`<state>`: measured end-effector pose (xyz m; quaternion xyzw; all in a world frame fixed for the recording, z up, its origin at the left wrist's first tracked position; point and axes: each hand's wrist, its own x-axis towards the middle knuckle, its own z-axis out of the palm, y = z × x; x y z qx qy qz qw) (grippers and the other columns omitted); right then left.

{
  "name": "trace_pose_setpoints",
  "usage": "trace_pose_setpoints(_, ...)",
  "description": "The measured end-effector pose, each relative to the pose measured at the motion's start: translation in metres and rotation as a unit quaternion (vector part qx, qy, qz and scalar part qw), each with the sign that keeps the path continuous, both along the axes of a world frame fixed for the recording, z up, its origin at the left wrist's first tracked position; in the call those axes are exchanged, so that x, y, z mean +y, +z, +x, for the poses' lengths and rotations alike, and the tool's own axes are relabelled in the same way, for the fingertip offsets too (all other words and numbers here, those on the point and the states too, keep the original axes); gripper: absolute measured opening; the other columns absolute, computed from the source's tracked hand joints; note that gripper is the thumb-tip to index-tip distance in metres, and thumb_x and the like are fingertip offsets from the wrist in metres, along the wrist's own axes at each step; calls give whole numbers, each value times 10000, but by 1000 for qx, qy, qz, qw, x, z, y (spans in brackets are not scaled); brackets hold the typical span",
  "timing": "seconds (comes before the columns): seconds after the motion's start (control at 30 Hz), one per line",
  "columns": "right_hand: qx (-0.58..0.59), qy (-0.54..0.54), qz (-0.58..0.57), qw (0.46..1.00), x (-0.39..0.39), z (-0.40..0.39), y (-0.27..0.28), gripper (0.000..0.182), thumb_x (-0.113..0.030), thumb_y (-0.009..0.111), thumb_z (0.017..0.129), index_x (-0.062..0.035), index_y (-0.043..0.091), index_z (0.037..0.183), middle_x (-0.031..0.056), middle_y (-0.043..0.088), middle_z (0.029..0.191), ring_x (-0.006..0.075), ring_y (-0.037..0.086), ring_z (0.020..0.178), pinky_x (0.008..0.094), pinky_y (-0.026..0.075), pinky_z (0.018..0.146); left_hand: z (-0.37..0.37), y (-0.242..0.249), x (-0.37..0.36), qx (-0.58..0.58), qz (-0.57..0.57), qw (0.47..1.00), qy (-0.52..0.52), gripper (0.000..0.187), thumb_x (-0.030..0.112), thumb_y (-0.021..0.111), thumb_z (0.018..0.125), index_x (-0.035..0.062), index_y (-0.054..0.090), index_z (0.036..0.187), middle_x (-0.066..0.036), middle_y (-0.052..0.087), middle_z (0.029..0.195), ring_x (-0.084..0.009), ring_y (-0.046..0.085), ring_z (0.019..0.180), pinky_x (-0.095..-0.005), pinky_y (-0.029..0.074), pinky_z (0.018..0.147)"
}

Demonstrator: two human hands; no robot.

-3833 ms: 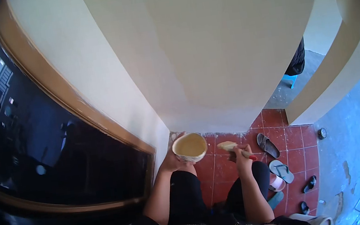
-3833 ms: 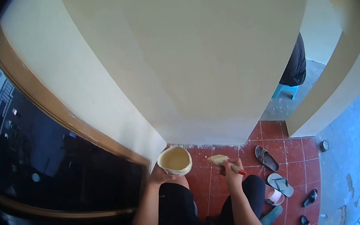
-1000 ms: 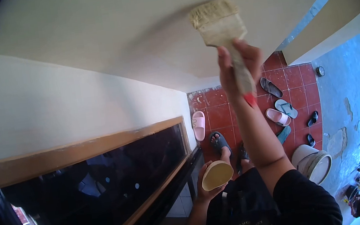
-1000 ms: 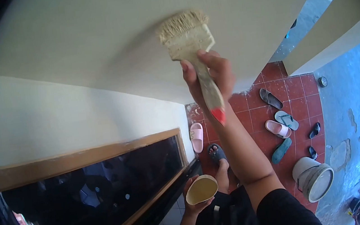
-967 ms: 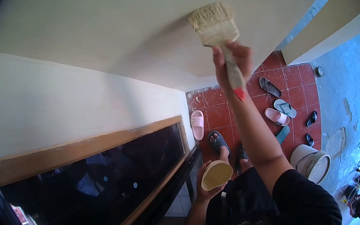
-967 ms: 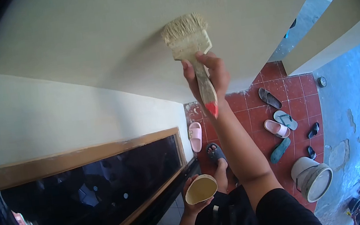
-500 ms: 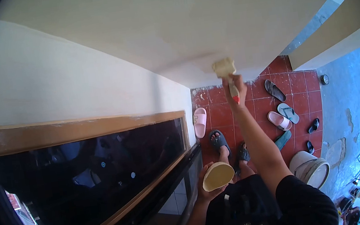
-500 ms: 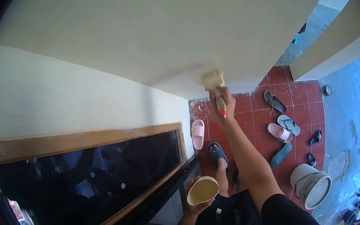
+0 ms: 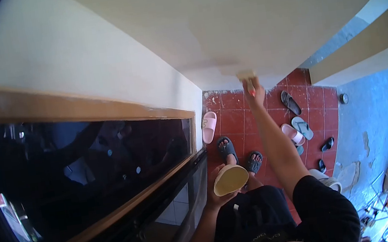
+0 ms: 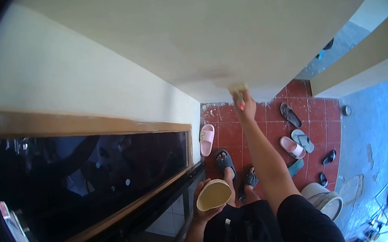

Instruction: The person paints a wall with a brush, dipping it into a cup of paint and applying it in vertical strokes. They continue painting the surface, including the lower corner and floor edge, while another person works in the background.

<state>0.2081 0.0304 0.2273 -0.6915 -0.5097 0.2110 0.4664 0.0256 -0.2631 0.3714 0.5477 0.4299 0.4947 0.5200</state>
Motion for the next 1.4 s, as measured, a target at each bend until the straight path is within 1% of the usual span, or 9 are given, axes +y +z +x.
trace_pose_setpoints(0.03, 125, -22, -112, 986, -27, 1, 13, 313, -323, 628, 858, -76, 560, 1038, 195, 655, 844, 421, 630, 760, 460, 491, 611, -5, -3, -4, -2, 10, 1000, 11, 967, 62, 798, 722, 84, 159, 1447, -163, 325, 1436, -285, 414, 1292, -420, 412, 1036)
trace_pose_setpoints(0.13, 128, -25, -158, 979, -115, 29, -14, 353, -354, 650, 827, -119, 551, 1071, 170, 665, 803, 371, 665, 757, 430, 513, 615, -7, 15, -7, 12, -10, 999, 30, 957, 92, 808, 721, 68, 186, 1448, -161, 326, 1448, -279, 401, 1305, -418, 397, 1042)
trace_pose_setpoints(0.2, 40, 25, -217, 975, -193, 70, -61, 362, -373, 652, 796, -98, 525, 996, 187, 664, 817, 394, 654, 831, 465, 510, 687, -1, 47, 4, -8, 6, 997, 79, 819, 234, 830, 715, -20, 362, 1339, -154, 533, 1249, -269, 552, 1142, -360, 451, 974)
trace_pose_setpoints(0.4, -80, 25, -538, 839, -387, 183, 3, 495, -396, 672, 706, -60, 558, 1051, 233, 647, 1011, 398, 601, 1018, 464, 477, 872, 3, 109, 24, 148, 104, 983, 9, 826, 189, 845, 672, 17, 396, 1343, -147, 549, 1230, -272, 577, 1099, -359, 472, 929)
trace_pose_setpoints(0.53, -162, 18, -501, 850, -455, 245, -2, 452, -310, 698, 689, -32, 597, 1031, 165, 691, 831, 305, 689, 819, 401, 546, 744, 23, 101, 24, 182, 55, 978, -85, 905, 179, 870, 600, 81, 386, 1360, -139, 527, 1273, -297, 543, 1145, -363, 448, 956)
trace_pose_setpoints(0.73, 41, -81, -501, 861, -417, 281, 7, 276, -281, 670, 707, -7, 634, 710, 132, 661, 654, 239, 654, 520, 370, 536, 523, 72, 117, 19, 145, 66, 969, -187, 887, 117, 852, 625, 94, 379, 1375, -113, 522, 1309, -233, 502, 1226, -350, 412, 1009)
trace_pose_setpoints(0.87, 161, -62, -436, 883, -369, 257, 19, 240, -250, 646, 796, -12, 671, 772, 71, 634, 635, 149, 593, 490, 281, 480, 407, 81, 119, 16, 11, -12, 984, -179, 868, 158, 844, 648, 65, 368, 1368, -94, 489, 1333, -206, 500, 1199, -347, 414, 999)
trace_pose_setpoints(0.97, 8, 25, -344, 939, -342, 231, 14, 286, -304, 706, 779, -20, 669, 785, 65, 641, 651, 146, 592, 503, 277, 485, 438, 69, 123, 12, -47, -56, 990, -122, 823, 139, 836, 663, 40, 381, 1342, -87, 513, 1289, -181, 508, 1177, -335, 417, 991)
trace_pose_setpoints(1.4, 247, 283, -174, 910, -235, 76, 201, 341, -153, 676, 829, 42, 610, 1101, 106, 679, 875, 159, 661, 767, 266, 544, 667, 13, 141, -15, -162, -2, 985, 64, 790, 61, 793, 677, 40, 361, 1339, -85, 530, 1224, -183, 527, 1147, -339, 472, 929)
